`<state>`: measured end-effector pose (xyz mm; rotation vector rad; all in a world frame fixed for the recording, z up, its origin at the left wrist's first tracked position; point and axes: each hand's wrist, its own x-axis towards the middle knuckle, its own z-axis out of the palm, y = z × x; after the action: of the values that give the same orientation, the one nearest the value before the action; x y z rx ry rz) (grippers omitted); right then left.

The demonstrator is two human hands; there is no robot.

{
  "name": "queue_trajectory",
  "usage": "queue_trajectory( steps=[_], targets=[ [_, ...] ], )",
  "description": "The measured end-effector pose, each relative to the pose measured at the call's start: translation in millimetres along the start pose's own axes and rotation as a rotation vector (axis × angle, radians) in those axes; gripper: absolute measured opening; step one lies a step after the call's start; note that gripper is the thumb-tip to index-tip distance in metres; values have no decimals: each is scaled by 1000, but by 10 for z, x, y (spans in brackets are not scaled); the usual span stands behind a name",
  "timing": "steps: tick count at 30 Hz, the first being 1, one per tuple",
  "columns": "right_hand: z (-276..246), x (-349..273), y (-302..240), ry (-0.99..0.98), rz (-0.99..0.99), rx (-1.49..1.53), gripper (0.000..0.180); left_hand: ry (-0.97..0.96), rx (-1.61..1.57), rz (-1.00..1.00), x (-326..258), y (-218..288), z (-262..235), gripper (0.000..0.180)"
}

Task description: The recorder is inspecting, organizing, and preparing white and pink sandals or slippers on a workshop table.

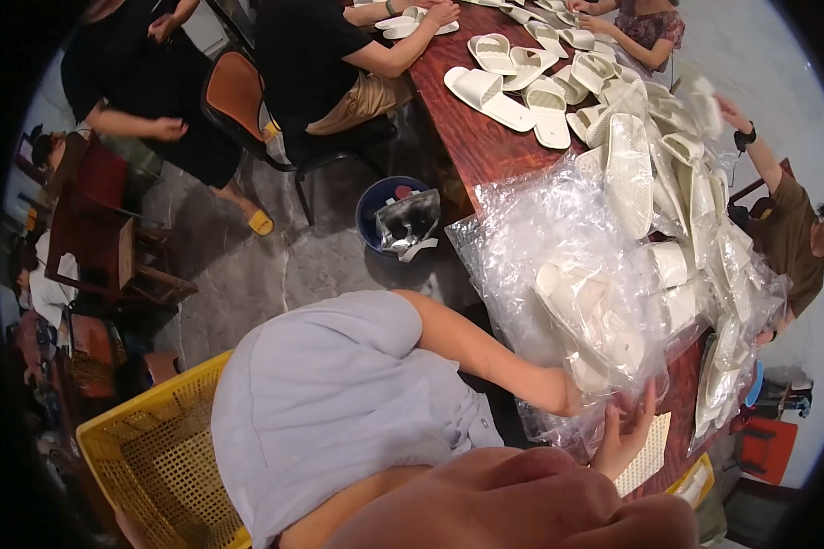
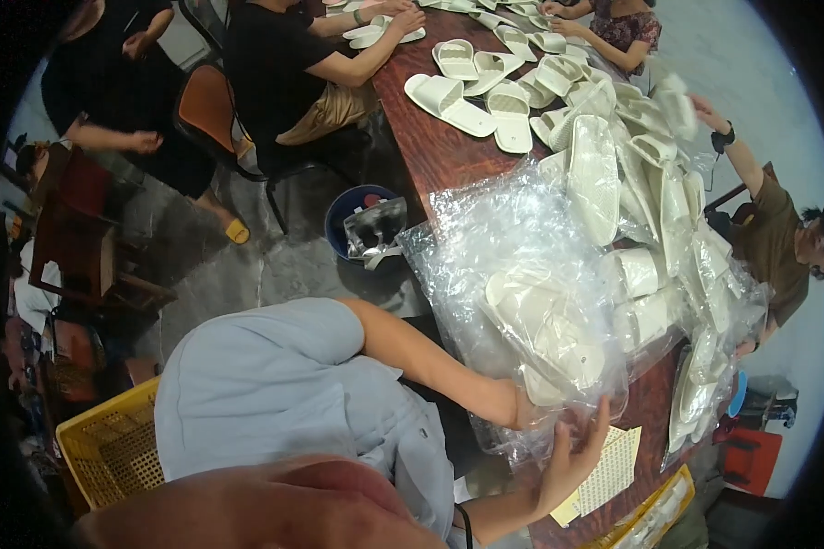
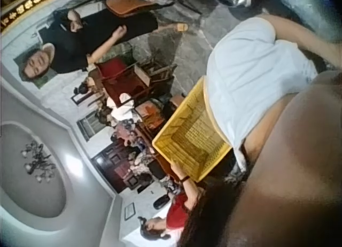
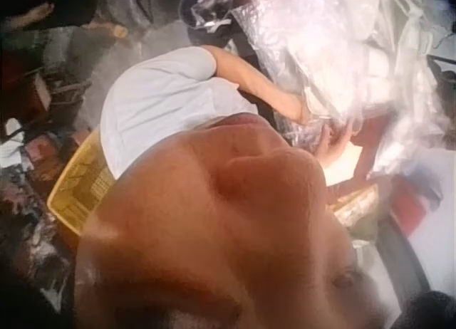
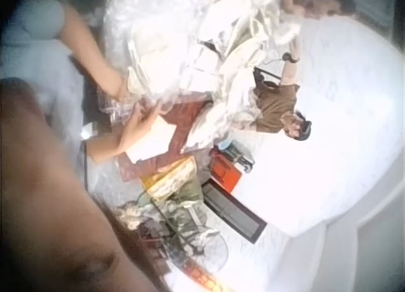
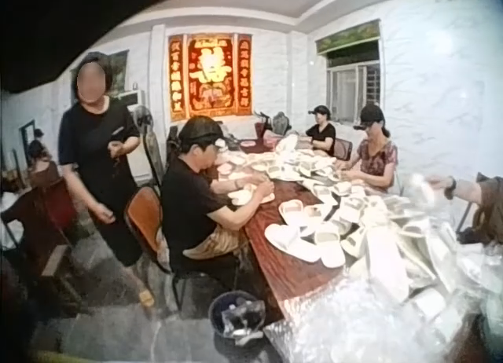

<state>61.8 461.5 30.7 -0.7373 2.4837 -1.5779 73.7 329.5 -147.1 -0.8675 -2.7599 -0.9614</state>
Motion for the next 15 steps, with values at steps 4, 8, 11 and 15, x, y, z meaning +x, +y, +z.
queue_trajectory(
  steps=[4, 8, 11, 15],
  targets=[
    [-170, -282, 79, -63, 189, 429, 79, -29, -295, 189, 28, 116, -89, 37],
    [-221, -186, 208, 8, 250, 602, 38, -383, -452, 158, 139, 315, -441, 51],
    [-148, -22, 224, -30, 91, 284, 24, -403, -507, 375, 37, 381, -802, 59],
    [-171, 118, 301, -156, 259, 344, 26, -664, -786, 568, -29, 655, -1241, 54]
  ],
)
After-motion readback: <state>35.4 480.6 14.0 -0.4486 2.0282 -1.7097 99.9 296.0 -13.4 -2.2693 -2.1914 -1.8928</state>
